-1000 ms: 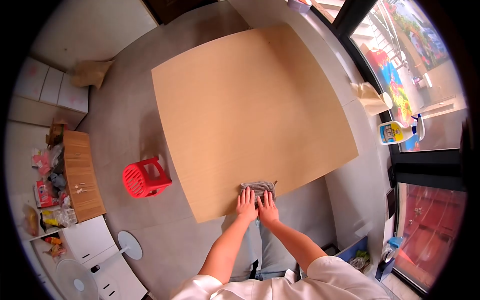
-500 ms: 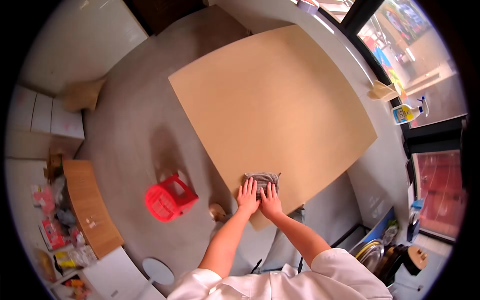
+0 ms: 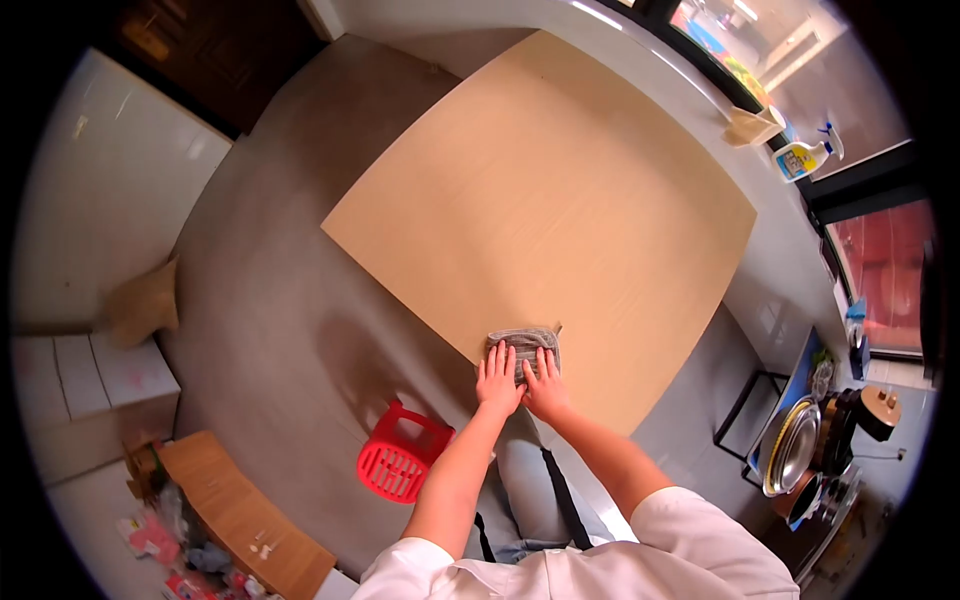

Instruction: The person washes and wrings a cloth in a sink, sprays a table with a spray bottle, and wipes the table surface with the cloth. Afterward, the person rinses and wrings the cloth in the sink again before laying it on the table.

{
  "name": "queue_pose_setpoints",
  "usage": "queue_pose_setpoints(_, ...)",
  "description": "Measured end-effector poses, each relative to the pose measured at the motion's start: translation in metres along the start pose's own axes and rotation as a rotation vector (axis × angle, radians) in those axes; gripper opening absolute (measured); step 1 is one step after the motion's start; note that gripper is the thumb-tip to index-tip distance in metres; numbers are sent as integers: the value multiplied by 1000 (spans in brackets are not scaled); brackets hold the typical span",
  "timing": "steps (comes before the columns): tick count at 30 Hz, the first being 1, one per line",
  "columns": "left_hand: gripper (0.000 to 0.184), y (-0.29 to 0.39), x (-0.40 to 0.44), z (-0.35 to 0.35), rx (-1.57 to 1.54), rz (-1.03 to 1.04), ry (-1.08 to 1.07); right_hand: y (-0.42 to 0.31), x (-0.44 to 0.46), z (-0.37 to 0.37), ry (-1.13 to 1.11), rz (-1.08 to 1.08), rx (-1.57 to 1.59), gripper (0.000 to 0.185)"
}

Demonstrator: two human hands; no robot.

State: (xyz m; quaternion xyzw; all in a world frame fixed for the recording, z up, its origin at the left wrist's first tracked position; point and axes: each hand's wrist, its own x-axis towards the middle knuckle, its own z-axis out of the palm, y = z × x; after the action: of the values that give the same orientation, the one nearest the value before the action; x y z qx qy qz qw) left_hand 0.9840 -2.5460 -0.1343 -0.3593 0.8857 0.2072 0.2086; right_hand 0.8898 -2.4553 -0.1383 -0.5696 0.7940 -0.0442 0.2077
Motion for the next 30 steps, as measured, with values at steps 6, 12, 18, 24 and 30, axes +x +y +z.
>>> queue_pose_setpoints(6, 89, -57, 65, -48, 89, -21, -18, -34, 90, -15, 6, 53, 77, 56)
queue_pose_setpoints(12, 56, -112, 156, -87, 128, 34, 73, -66, 198, -23, -28, 194, 50, 52)
queue_pose_setpoints(18, 54, -146, 218, -120, 157, 116, 69, -77, 264, -35, -1, 268, 94, 52)
queue_pose_setpoints(24, 55, -168, 269, -172, 241, 298, -26, -93, 325, -47, 27, 441, 154, 54)
queue_pose_setpoints(30, 52, -182, 308, -198, 250, 546, -62, -119, 362, -51, 143, 716, 204, 57)
